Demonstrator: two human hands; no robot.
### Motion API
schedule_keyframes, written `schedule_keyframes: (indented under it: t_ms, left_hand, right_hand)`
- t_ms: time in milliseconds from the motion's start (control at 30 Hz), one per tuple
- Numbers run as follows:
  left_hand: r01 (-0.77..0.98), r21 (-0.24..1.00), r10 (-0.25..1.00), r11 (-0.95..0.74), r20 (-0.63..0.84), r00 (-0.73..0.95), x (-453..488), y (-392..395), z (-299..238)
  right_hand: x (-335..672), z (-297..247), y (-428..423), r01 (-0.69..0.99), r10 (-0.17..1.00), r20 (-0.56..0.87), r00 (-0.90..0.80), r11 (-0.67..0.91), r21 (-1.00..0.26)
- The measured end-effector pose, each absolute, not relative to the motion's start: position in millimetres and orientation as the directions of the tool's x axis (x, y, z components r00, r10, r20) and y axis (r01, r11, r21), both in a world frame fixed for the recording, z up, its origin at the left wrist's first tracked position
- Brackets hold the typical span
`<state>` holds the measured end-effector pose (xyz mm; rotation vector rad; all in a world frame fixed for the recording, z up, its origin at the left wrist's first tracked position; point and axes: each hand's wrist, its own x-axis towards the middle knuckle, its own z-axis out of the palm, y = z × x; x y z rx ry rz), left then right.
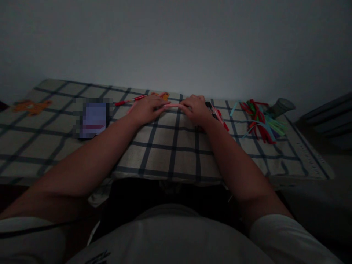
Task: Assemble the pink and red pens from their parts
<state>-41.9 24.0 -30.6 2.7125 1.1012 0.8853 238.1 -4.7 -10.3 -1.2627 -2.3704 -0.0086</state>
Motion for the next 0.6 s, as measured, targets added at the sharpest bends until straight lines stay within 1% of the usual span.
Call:
schedule_keyframes:
  t_ms: [167, 433, 600]
  left_hand:
    - [0.630, 0.287, 0.679, -0.722, 0.472, 0.562, -42, 22, -30]
    - [0.660, 0.263, 0.695, -0.704, 0.447, 0.563, -42, 22, -30]
    - [0.672, 0.298, 0.722, -0.678, 0.444, 0.531, -39, 18, -28]
  right_hand:
    - [245, -11, -2, 0.793, 0.792, 0.424, -0.438, 0.563, -0.233]
    - [245, -11, 5, 0.793, 0.808, 0.499, -0.314, 0.512, -0.330]
    - [241, -17, 12, 0.738, 0.809, 0.535, -0.245, 0.513, -0.439]
